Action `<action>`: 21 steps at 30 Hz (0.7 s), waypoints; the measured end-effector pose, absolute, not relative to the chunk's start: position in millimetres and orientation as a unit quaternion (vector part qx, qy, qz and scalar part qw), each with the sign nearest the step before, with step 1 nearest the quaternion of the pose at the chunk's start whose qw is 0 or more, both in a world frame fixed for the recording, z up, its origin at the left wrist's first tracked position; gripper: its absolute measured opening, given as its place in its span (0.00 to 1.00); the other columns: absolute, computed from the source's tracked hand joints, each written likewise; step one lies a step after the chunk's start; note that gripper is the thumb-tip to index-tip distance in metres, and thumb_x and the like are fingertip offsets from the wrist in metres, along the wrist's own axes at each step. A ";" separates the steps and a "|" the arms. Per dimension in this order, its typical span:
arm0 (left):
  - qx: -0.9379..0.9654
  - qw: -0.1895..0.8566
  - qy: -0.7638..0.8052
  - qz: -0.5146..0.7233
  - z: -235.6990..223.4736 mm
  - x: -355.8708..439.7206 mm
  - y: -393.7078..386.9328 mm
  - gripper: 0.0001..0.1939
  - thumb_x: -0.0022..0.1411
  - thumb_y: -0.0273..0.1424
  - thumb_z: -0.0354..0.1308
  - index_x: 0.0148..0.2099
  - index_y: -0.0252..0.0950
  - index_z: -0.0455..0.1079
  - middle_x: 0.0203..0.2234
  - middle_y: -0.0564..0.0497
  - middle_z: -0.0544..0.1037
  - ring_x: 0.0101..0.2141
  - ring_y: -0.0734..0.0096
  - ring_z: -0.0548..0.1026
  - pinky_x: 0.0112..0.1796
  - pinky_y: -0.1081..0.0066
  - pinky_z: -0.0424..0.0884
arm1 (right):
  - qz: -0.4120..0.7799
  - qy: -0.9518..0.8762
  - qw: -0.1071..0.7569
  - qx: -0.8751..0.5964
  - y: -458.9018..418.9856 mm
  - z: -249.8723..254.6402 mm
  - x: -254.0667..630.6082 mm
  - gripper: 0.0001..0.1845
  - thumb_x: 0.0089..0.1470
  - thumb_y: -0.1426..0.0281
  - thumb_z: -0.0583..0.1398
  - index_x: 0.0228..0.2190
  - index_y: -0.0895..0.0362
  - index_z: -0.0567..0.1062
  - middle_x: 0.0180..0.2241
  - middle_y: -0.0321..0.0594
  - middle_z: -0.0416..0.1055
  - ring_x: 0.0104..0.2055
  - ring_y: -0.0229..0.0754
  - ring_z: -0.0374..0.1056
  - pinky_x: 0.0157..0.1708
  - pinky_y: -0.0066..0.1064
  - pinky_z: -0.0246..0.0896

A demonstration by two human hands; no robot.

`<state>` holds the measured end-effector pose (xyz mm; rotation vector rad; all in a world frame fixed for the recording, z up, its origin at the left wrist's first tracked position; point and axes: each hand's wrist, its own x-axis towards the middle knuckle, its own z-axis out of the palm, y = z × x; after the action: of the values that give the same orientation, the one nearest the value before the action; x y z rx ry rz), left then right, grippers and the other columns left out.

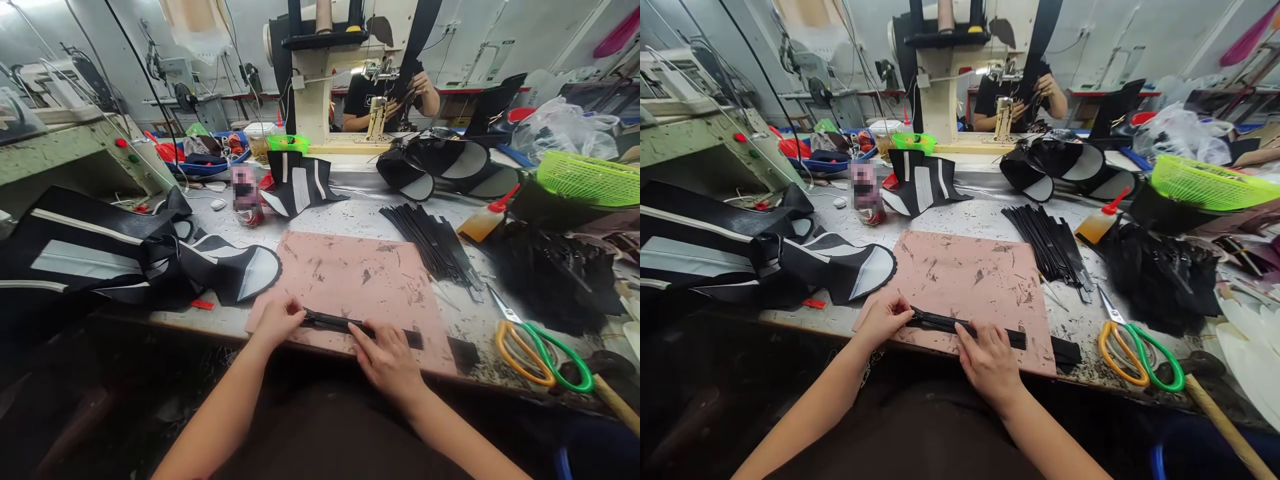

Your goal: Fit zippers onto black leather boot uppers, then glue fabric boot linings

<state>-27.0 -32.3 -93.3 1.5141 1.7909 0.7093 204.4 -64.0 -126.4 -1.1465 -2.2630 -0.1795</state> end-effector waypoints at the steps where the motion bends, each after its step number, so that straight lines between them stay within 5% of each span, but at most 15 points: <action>1: 0.578 0.338 0.689 0.277 -93.7 -27.4 -31.9 0.04 0.46 0.29 0.53 0.22 0.36 0.63 0.16 0.57 0.67 0.21 0.76 0.65 0.23 0.76 0.61 | -0.066 -0.850 0.294 -0.431 -64.1 -126.2 204.3 0.17 0.57 0.70 0.50 0.43 0.58 0.74 0.38 0.49 0.69 0.39 0.45 0.63 0.43 0.39 0.54; 12: 0.590 0.295 0.699 0.276 -91.1 -22.3 -45.4 0.05 0.47 0.29 0.50 0.21 0.37 0.58 0.16 0.58 0.65 0.20 0.76 0.64 0.24 0.76 0.59 | -0.062 -0.845 0.299 -0.439 -65.2 -124.8 203.5 0.17 0.56 0.70 0.51 0.43 0.54 0.74 0.42 0.47 0.68 0.49 0.47 0.61 0.51 0.42 0.50; 18: 0.635 0.281 0.680 0.236 -73.8 -34.6 -36.7 0.04 0.42 0.23 0.53 0.20 0.37 0.61 0.14 0.59 0.64 0.20 0.75 0.63 0.24 0.75 0.56 | -0.100 -0.854 0.297 -0.416 -57.5 -126.6 211.1 0.18 0.56 0.69 0.50 0.45 0.53 0.73 0.37 0.43 0.72 0.38 0.45 0.66 0.40 0.36 0.57; 21: 0.620 0.265 0.691 0.260 -59.7 -50.8 8.1 0.06 0.43 0.26 0.56 0.28 0.38 0.68 0.22 0.56 0.71 0.26 0.71 0.68 0.30 0.73 0.62 | -0.118 -0.892 0.279 -0.335 -51.1 -130.5 221.7 0.23 0.54 0.71 0.52 0.53 0.54 0.66 0.37 0.40 0.74 0.36 0.42 0.69 0.37 0.31 0.60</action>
<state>-50.8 8.1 -59.7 1.6748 1.8674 0.7011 221.7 -51.1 -130.5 -0.9001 -2.3935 -0.3160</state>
